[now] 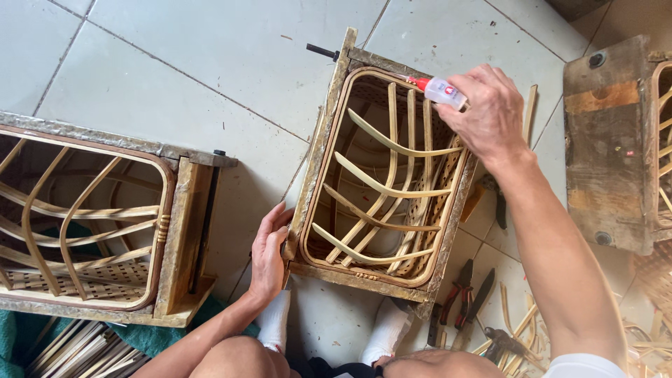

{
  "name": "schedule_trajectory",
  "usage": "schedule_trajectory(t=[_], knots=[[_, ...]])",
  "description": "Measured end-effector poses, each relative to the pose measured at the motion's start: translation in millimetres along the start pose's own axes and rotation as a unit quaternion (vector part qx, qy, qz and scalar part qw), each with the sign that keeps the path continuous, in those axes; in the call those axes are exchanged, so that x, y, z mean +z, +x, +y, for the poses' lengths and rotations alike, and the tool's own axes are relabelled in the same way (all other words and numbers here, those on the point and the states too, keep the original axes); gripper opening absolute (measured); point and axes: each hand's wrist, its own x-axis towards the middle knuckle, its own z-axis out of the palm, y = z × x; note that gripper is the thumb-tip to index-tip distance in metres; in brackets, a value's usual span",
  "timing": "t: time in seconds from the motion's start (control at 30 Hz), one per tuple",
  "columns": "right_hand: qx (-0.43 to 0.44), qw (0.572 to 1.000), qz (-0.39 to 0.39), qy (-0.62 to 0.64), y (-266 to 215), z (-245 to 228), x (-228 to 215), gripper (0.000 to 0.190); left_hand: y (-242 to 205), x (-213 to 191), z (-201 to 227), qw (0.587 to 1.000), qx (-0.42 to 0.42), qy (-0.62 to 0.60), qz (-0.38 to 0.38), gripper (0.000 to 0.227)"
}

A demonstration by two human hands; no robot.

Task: The person assembles a rectangular bamboo basket frame by inserting curved bamboo strips into a wooden mold, tapping them with a hammer, and applying glue to the joints. The person repeatedly adjusts the strips and applies adhesive along the frame edges.

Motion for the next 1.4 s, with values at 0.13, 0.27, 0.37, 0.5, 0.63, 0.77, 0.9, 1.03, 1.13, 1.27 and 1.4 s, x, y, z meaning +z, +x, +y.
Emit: schedule_trajectory(t=[0.13, 0.27, 0.37, 0.5, 0.63, 0.77, 0.9, 1.03, 1.13, 1.27, 1.4], knots=[[-0.02, 1.0, 0.01, -0.015, 9, -10, 6, 0.027, 1, 0, 0, 1.0, 0.008, 0.018, 0.002, 0.057], [-0.028, 0.999, 0.006, -0.025, 12, -14, 1, 0.025, 0, -2, -2, 0.998, 0.016, 0.056, -0.011, 0.058], [-0.039, 0.999, 0.009, -0.019, 18, -16, -1, 0.022, 0, -1, -3, 0.998, 0.027, 0.051, -0.019, 0.06], [-0.06, 0.997, 0.035, -0.025, 27, -22, 4, 0.023, -4, 5, 1, 0.983, 0.09, 0.15, -0.046, 0.073], [-0.067, 0.996, 0.029, -0.051, 30, -24, 10, 0.015, -9, 12, 7, 0.946, 0.13, 0.295, -0.039, 0.083], [-0.076, 0.995, 0.026, -0.064, 31, -17, 8, 0.013, -7, 18, 10, 0.924, 0.13, 0.359, -0.031, 0.081], [-0.045, 0.998, 0.022, -0.031, 20, -12, -7, 0.018, -5, 21, 12, 0.909, 0.159, 0.386, -0.01, 0.076], [-0.029, 0.999, -0.014, 0.042, 0, -19, -22, 0.028, 7, 19, 23, 0.921, 0.131, 0.367, -0.023, 0.075], [-0.079, 0.996, -0.021, 0.031, 2, -30, -19, 0.031, 25, 13, 40, 0.915, 0.079, 0.393, -0.027, 0.076], [-0.161, 0.986, 0.031, -0.031, 31, -41, 0, 0.028, 39, 6, 54, 0.906, 0.03, 0.42, -0.047, 0.078], [-0.219, 0.971, 0.08, -0.053, 63, -41, 18, 0.021, 38, 7, 53, 0.897, 0.111, 0.426, -0.04, 0.076]])
